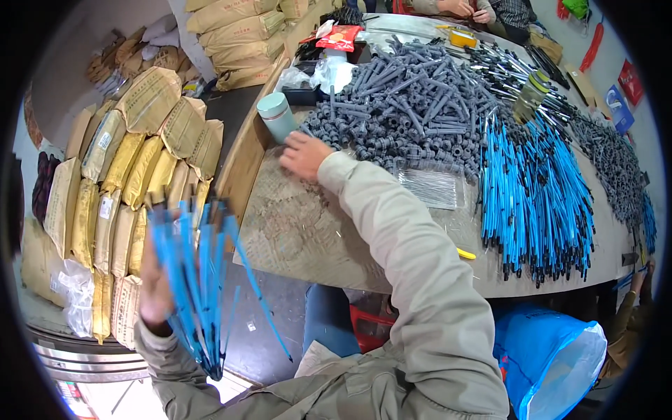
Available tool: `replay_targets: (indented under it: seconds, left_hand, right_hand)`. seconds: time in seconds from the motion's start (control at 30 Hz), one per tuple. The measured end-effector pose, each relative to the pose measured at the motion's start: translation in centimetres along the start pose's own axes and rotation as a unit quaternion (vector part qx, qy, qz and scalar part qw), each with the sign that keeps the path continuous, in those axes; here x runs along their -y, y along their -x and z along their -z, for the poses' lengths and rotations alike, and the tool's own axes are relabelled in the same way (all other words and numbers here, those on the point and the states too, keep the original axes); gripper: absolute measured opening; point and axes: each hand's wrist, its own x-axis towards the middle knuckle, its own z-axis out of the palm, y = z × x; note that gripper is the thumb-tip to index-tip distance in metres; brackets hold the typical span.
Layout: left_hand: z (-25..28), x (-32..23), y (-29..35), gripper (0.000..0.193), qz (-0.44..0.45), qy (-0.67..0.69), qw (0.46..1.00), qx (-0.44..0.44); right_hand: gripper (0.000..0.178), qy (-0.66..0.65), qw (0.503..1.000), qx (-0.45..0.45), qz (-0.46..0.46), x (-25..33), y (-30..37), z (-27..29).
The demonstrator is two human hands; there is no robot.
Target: The person trims an umbrella frame component using pliers, gathers blue ribs from the table, threads a wire through the ends of the ribs, and secures the ribs around a plastic hub by hand.
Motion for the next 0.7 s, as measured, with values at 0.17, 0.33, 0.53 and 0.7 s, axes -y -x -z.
replay_targets:
  seconds: [0.17, 0.33, 0.53, 0.7]
  left_hand:
    - [-3.5, 5.4, -7.3, 0.041, -0.056, -0.195, 0.976, 0.078]
    - [-6.2, 10.0, -13.6, 0.041, -0.039, -0.333, 0.939, 0.079]
    - [-7.9, 12.8, -17.5, 0.044, -0.026, -0.414, 0.91, 0.014]
    - [-8.1, 12.4, -18.7, 0.037, -0.236, -0.34, 0.905, -0.099]
  right_hand:
    - [0.018, 0.03, 0.997, -0.061, -0.046, -3.6, 3.1, -0.1]
    - [0.02, 0.011, 0.987, -0.092, -0.134, -3.6, 3.2, -1.1]
    - [0.02, -0.194, 0.945, -0.15, -0.217, -4.6, 2.8, -2.8]
    - [0.017, -0.383, 0.884, -0.182, -0.197, -6.4, 2.8, -1.8]
